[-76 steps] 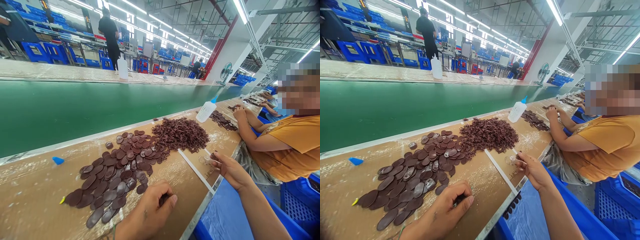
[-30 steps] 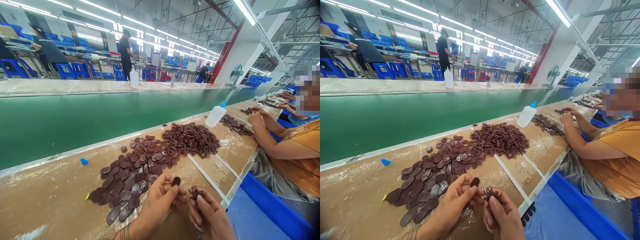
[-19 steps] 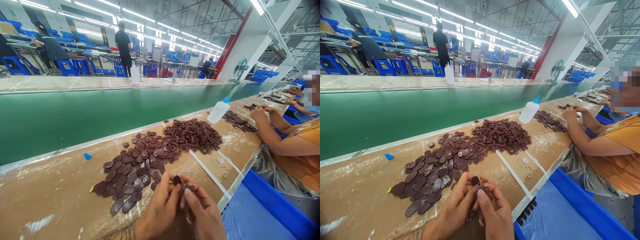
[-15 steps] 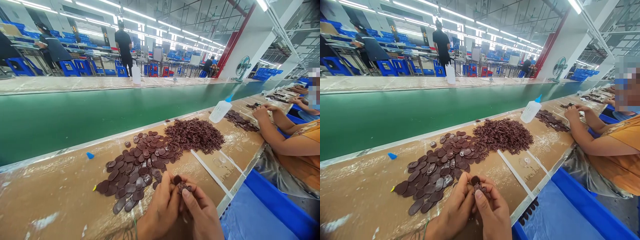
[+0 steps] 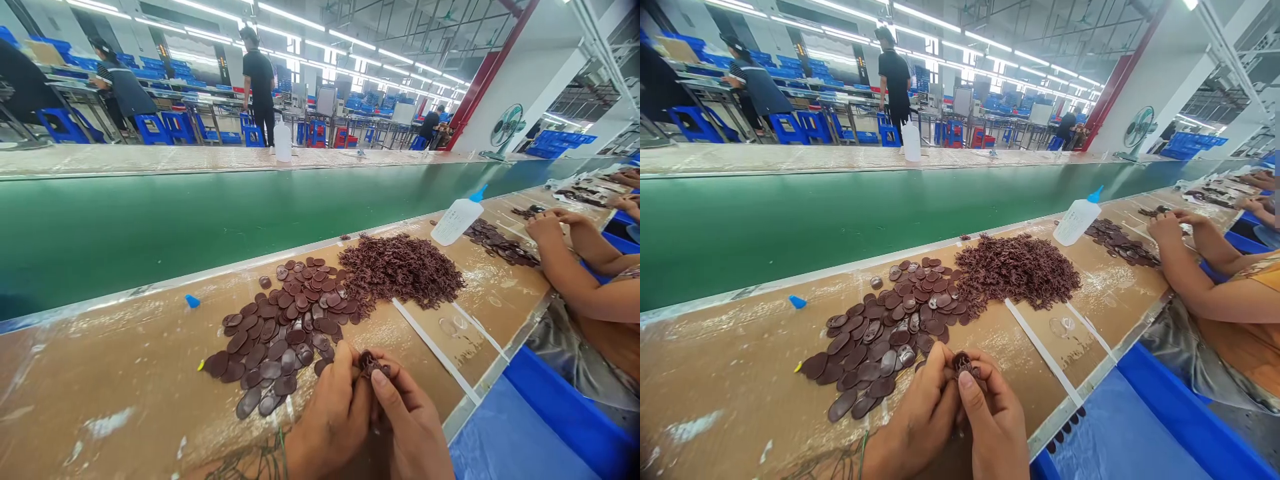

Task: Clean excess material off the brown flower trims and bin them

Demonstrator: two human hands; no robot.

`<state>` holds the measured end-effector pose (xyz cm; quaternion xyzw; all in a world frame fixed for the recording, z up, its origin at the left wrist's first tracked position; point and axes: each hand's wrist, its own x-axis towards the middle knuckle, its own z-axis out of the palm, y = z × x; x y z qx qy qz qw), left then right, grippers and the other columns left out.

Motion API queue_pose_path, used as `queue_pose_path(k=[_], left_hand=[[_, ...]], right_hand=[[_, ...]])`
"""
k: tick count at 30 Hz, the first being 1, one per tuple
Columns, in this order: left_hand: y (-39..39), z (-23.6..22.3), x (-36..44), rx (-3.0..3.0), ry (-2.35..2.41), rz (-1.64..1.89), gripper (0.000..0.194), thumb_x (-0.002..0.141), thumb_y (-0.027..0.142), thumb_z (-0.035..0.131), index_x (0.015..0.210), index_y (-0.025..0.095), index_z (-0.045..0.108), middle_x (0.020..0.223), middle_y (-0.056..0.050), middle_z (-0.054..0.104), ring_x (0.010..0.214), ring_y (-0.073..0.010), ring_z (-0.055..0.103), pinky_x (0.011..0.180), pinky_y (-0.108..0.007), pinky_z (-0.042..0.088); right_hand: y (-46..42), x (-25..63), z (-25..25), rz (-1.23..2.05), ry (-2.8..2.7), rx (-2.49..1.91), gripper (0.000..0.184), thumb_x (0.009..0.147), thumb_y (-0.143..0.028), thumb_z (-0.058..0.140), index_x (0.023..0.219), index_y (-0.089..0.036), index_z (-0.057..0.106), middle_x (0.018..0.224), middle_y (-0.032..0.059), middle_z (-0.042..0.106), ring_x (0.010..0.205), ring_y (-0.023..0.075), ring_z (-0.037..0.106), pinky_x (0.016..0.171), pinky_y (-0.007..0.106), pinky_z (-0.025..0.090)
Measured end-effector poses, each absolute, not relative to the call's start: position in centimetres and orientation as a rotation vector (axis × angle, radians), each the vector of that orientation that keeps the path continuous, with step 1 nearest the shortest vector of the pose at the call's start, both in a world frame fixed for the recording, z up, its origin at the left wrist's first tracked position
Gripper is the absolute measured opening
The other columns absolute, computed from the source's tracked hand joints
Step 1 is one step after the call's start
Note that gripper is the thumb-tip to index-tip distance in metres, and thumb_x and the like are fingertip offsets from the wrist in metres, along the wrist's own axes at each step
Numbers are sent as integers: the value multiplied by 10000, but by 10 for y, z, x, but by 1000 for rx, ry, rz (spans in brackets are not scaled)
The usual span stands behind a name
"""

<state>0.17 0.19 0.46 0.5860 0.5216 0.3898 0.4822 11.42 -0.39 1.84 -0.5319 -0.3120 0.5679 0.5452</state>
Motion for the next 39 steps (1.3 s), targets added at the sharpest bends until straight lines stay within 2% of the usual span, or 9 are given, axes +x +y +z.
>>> queue_pose_path(k=[8, 12, 17, 20, 24, 28, 31, 35, 39], left_hand=[[3, 0, 3, 1495, 1294, 918, 68, 984, 295, 350, 926, 258, 356, 768, -17, 596, 657, -191, 552, 602, -293, 390], [3, 6, 1, 1535, 1309, 858, 90, 988, 312, 313, 924, 260, 350, 748, -27, 604, 632, -203, 553, 579, -301, 373], [2, 16, -2, 1591, 1247, 815, 93, 982, 302, 315, 910, 259, 356, 693, -33, 617, 586, -208, 562, 539, -302, 351], [3, 20, -3, 1644, 1269, 818, 99, 978, 298, 318, 889, 267, 348, 683, -29, 619, 587, -210, 562, 540, -301, 350], [3, 23, -3, 1711, 1264, 830, 110, 982, 305, 316, 884, 270, 351, 666, -9, 614, 577, -203, 553, 533, -296, 344], [1, 26, -4, 1837, 1301, 804, 100, 969, 254, 336, 909, 253, 417, 773, -37, 654, 640, -201, 575, 585, -302, 371], [-1, 26, -6, 2087, 1347, 757, 165, 957, 221, 347, 894, 238, 499, 934, -81, 652, 703, -207, 576, 621, -318, 382], [-1, 24, -6, 2156, 1306, 765, 213, 974, 219, 323, 920, 217, 529, 885, -72, 645, 677, -187, 570, 591, -293, 400], [-1, 24, -6, 2067, 1357, 730, 174, 960, 237, 357, 970, 209, 528, 891, -91, 668, 729, -218, 611, 641, -316, 438]], right_hand=[[0, 119, 7, 1336, -786, -1228, 323, 701, -426, 815, 922, -192, 786, 1051, 113, 749, 992, 266, 670, 831, 334, 546], [-2, 120, 8, 1356, -744, -1229, 316, 703, -400, 827, 950, -205, 791, 1030, 94, 751, 863, 219, 681, 733, 281, 541], [-3, 119, 18, 1453, -647, -1242, 308, 673, -399, 856, 883, -182, 792, 694, 25, 692, 542, 116, 539, 495, 216, 442], [-2, 120, 22, 1527, -569, -1245, 332, 621, -412, 888, 814, -162, 786, 534, -17, 591, 468, 76, 458, 456, 185, 395], [-2, 121, 22, 1577, -487, -1211, 411, 599, -397, 907, 925, -177, 785, 484, -25, 588, 418, 47, 450, 442, 146, 367], [-3, 122, 19, 1654, -428, -1141, 378, 633, -362, 897, 945, -183, 780, 509, -21, 620, 415, 46, 466, 442, 143, 374], [-4, 121, 18, 1674, -368, -1081, 290, 641, -307, 892, 887, -200, 784, 741, 26, 750, 507, 106, 592, 513, 218, 470], [-4, 121, 16, 1672, -355, -1060, 323, 648, -306, 886, 934, -200, 779, 838, 64, 782, 718, 218, 713, 666, 311, 553], [-4, 123, 13, 1672, -332, -1050, 313, 619, -295, 904, 895, -203, 789, 857, 75, 789, 791, 235, 728, 731, 327, 565]])
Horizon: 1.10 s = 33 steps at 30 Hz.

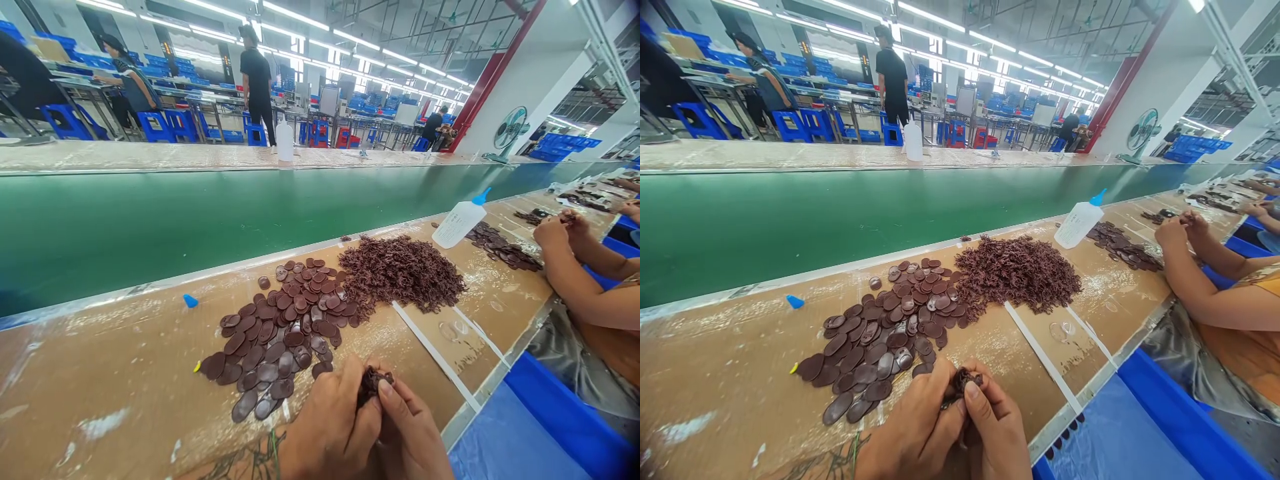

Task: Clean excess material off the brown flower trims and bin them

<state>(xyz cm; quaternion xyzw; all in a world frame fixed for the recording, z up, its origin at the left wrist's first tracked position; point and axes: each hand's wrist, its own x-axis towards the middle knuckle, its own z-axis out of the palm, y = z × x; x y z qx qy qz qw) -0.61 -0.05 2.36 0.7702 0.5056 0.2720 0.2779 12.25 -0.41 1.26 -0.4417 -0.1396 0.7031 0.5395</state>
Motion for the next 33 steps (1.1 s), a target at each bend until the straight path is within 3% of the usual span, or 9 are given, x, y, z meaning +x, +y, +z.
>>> queue_pose_path(k=[7, 20, 33], left_hand=[[1, 23, -8, 2231, 1288, 844, 244, 1008, 234, 275, 999, 219, 518, 935, -73, 659, 743, -200, 614, 654, -300, 435], [1, 17, -6, 2027, 1307, 813, 130, 972, 257, 324, 897, 245, 430, 783, -31, 615, 682, -196, 560, 640, -285, 405], [2, 14, -6, 2057, 1307, 818, 174, 983, 275, 323, 965, 228, 489, 847, -56, 651, 750, -220, 604, 690, -303, 442]], right_hand=[[-3, 124, 11, 1693, -319, -1007, 324, 620, -292, 904, 907, -194, 790, 836, 82, 785, 802, 236, 723, 752, 341, 568], [-2, 127, 11, 1722, -349, -996, 290, 654, -296, 883, 909, -197, 787, 878, 93, 780, 816, 242, 715, 745, 346, 566], [0, 126, 8, 1732, -341, -956, 307, 669, -289, 871, 941, -179, 782, 874, 95, 778, 814, 239, 711, 782, 363, 562]])
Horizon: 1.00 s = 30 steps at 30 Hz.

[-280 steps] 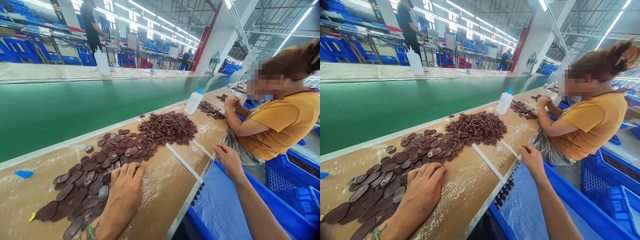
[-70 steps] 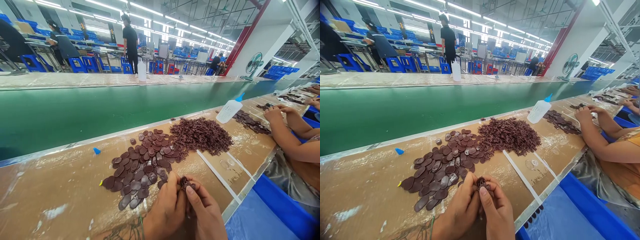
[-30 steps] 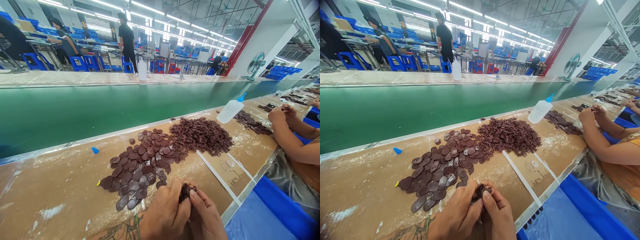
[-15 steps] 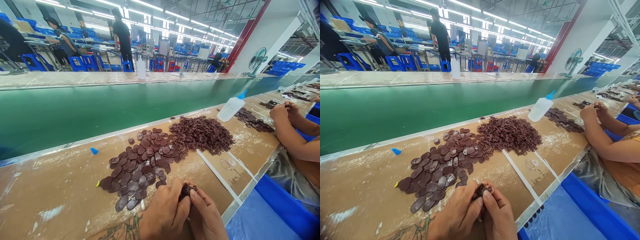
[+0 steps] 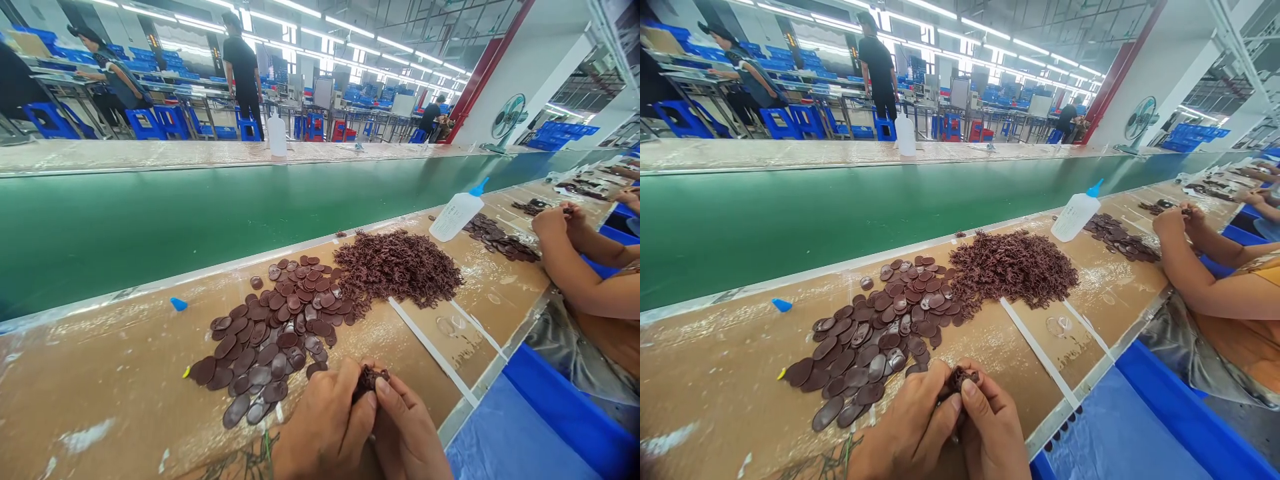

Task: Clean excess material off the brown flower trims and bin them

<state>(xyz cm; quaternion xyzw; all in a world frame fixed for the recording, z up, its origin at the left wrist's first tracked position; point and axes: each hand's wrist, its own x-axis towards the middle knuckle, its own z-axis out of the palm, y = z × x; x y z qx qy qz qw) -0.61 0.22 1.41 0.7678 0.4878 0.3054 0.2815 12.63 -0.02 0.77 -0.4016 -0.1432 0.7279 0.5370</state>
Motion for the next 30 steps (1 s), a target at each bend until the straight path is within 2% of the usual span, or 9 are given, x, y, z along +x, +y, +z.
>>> queue_pose_path(k=[13, 18, 22, 30], left_hand=[[5, 21, -5, 2054, 1306, 897, 120, 949, 242, 333, 904, 249, 444, 747, -17, 673, 630, -193, 623, 572, -279, 432], [4, 23, -6, 2129, 1342, 880, 180, 970, 269, 292, 969, 232, 469, 790, -39, 701, 671, -210, 652, 617, -295, 472], [4, 17, -6, 2093, 1331, 894, 153, 971, 265, 336, 986, 242, 486, 750, 3, 691, 645, -176, 660, 579, -248, 479], [5, 12, -7, 2060, 1393, 902, 107, 921, 247, 404, 921, 255, 511, 744, -2, 720, 662, -171, 703, 569, -220, 511]], right_hand=[[4, 128, 4, 1800, -349, -904, 283, 679, -289, 865, 917, -167, 773, 861, 94, 762, 801, 213, 696, 769, 328, 566], [4, 128, 6, 1798, -350, -918, 311, 663, -297, 879, 930, -178, 771, 875, 87, 760, 806, 205, 699, 778, 322, 562], [5, 127, 6, 1796, -344, -923, 342, 639, -309, 892, 922, -166, 764, 852, 98, 757, 802, 227, 705, 761, 354, 565], [6, 128, 4, 1851, -354, -892, 355, 644, -340, 886, 914, -161, 740, 775, 76, 732, 756, 216, 692, 701, 332, 548]])
